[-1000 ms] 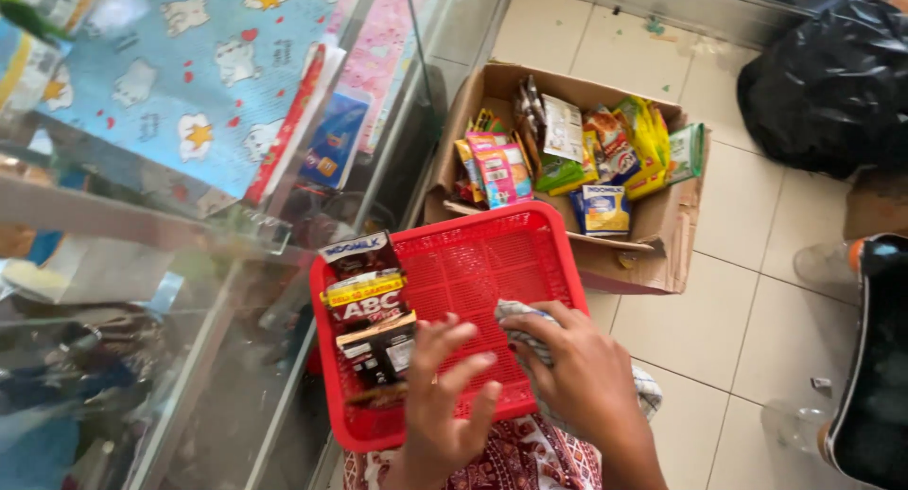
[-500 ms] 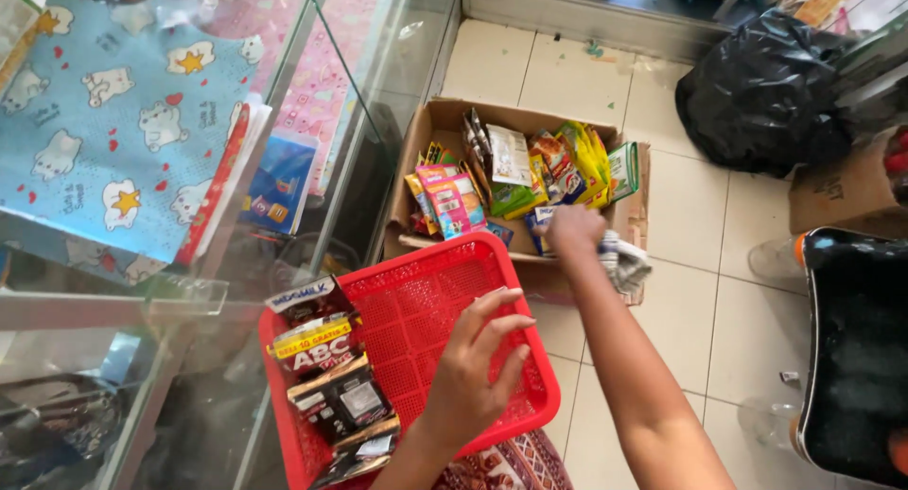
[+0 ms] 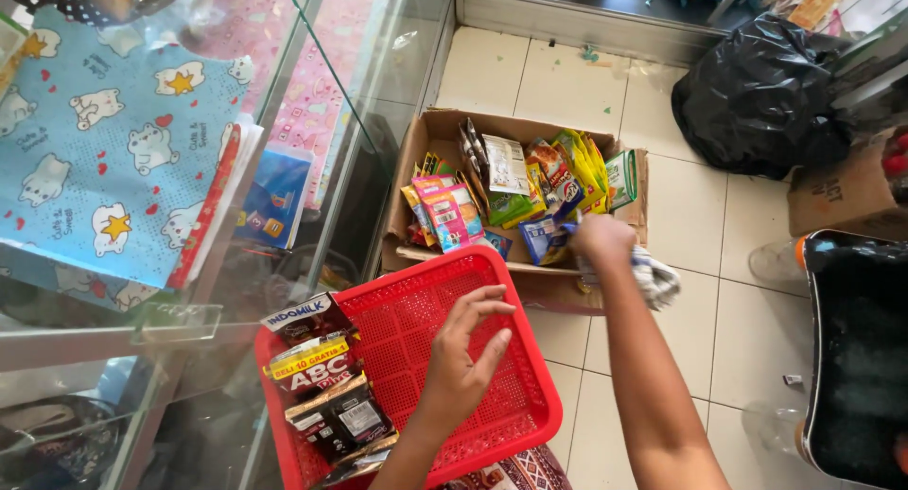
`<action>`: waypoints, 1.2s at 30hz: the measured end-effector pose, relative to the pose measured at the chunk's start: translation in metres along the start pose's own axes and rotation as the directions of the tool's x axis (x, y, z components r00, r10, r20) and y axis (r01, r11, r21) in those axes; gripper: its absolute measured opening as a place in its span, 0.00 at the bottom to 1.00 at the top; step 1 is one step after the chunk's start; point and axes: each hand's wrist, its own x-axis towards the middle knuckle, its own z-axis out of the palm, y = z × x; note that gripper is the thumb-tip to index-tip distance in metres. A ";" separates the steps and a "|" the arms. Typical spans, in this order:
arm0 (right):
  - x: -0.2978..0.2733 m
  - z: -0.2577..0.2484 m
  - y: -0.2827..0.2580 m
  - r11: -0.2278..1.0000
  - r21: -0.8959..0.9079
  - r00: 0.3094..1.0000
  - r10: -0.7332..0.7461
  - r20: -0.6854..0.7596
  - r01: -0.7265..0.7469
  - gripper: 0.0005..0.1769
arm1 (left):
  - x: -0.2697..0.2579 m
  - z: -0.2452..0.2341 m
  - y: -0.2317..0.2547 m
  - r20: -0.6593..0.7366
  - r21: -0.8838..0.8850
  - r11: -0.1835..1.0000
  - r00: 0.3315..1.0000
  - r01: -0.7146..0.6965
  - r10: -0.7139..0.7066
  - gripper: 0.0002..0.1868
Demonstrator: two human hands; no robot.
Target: Picking various grocery items from a box, wiping them with a cloth, and placing them into a red plastic basket.
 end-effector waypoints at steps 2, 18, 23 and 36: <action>-0.024 -0.022 0.015 0.999 0.040 1.000 0.012 -0.028 -0.011 0.21 | 0.001 -0.003 -0.002 -0.005 -0.066 0.998 1.000 0.004 -0.004 0.12; -0.334 -0.102 -0.022 0.788 0.171 0.447 -0.144 -0.883 0.591 0.13 | 0.001 0.001 -0.015 0.411 -0.889 0.179 0.906 0.423 -0.100 0.49; -0.353 -0.087 -0.041 0.633 -0.011 0.363 -0.457 -0.812 0.774 0.17 | -0.025 0.006 -0.061 0.313 -0.936 0.089 0.920 0.341 -0.235 0.45; -0.386 -0.090 -0.067 0.437 0.102 0.269 -0.339 -0.902 0.894 0.23 | -0.033 -0.010 0.004 0.195 -0.977 -0.084 0.981 0.196 0.011 0.45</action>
